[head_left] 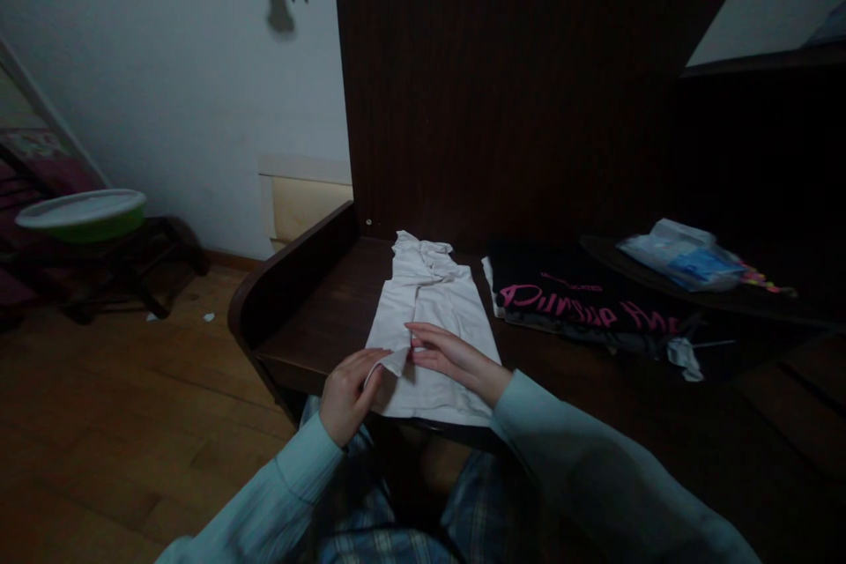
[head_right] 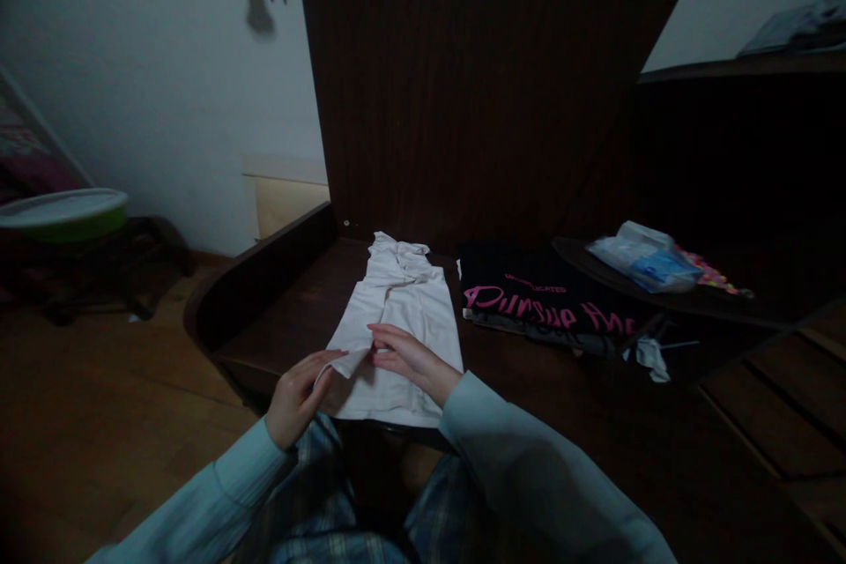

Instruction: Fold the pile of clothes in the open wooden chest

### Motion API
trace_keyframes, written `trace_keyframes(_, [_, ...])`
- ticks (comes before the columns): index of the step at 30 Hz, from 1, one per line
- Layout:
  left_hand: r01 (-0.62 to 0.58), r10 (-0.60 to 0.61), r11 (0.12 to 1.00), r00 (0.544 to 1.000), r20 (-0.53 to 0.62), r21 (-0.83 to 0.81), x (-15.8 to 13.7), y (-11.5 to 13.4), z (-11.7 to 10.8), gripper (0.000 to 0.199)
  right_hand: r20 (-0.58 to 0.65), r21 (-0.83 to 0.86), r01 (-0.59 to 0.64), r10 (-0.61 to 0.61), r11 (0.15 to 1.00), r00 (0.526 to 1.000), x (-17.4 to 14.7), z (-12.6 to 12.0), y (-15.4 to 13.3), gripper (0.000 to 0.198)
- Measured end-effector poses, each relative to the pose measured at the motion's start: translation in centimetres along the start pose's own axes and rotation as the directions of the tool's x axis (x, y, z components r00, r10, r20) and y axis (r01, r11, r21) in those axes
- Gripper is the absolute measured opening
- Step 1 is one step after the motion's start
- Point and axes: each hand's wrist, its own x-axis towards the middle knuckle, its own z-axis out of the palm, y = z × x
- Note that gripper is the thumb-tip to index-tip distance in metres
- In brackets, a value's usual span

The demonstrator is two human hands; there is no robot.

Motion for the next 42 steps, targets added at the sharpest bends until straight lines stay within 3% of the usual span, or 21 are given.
trace_keyframes(3, [-0.07,0.071,0.997,0.997,-0.04,0.035,0.4,0.6,0.1,0.03,-0.017,0.068,0.017,-0.016,0.998,1.0,0.5,0.2,-0.4,0.021])
trace_keyframes(5, [-0.12,0.123,0.989,0.992,-0.028,0.081,0.5,0.9,0.3,0.03,-0.045,0.065,0.099,-0.096,0.993,0.994,0.4,0.2,-1.1,0.019])
trace_keyframes(8, [-0.088,0.088,0.981,0.996,0.007,0.175,0.1,0.9,1.1,0.042,-0.116,-0.001,0.21,-0.208,0.978,0.971,-0.2,-0.2,-1.6,0.019])
trace_keyframes(11, [0.026,-0.025,0.979,1.0,-0.01,0.204,-0.6,0.5,1.9,0.049,-0.208,-0.075,0.129,-0.142,0.989,0.968,-0.5,-0.6,-1.2,0.021])
trace_keyframes(14, [0.047,-0.047,0.99,0.999,-0.009,0.136,-1.4,0.1,2.1,0.034,-0.263,-0.14,0.082,-0.117,0.987,0.958,-0.8,-0.8,-0.7,0.032])
trace_keyframes(18, [-0.013,0.011,0.995,1.0,0.029,0.095,-1.8,0.0,1.5,0.023,-0.251,-0.24,0.104,-0.165,0.965,0.954,-1.1,-1.2,-0.7,0.038])
trace_keyframes(23, [-0.075,0.046,0.982,0.985,0.167,0.172,-1.6,-0.5,0.9,0.023,-0.22,-0.455,-0.047,-0.061,0.889,0.974,-1.4,-2.0,0.4,0.042])
trace_keyframes(27, [-0.203,0.166,0.971,0.953,0.252,0.129,-1.3,-0.3,0.8,0.041,-0.076,-0.647,0.063,-0.146,0.76,0.986,-1.3,-3.1,0.3,0.033])
trace_keyframes(30, [-0.312,0.252,0.944,0.89,0.381,0.103,-1.0,0.3,1.2,0.059,-0.027,-0.691,0.15,-0.233,0.707,0.972,0.0,-4.1,-0.9,0.024])
trace_keyframes(33, [-0.37,0.288,0.926,0.822,0.491,0.077,-0.6,1.0,2.1,0.066,-0.075,-0.662,0.175,-0.297,0.728,0.952,2.6,-4.9,-2.1,0.021])
trace_keyframes(36, [-0.392,0.305,0.918,0.79,0.532,0.057,-0.2,1.4,2.8,0.064,-0.109,-0.609,0.208,-0.34,0.766,0.934,5.6,-5.4,-2.5,0.017])
trace_keyframes(42, [-0.426,0.344,0.901,0.816,0.464,0.083,-0.2,1.7,3.2,0.04,-0.112,-0.49,0.178,-0.264,0.853,0.958,8.6,-5.6,-2.2,0.014])
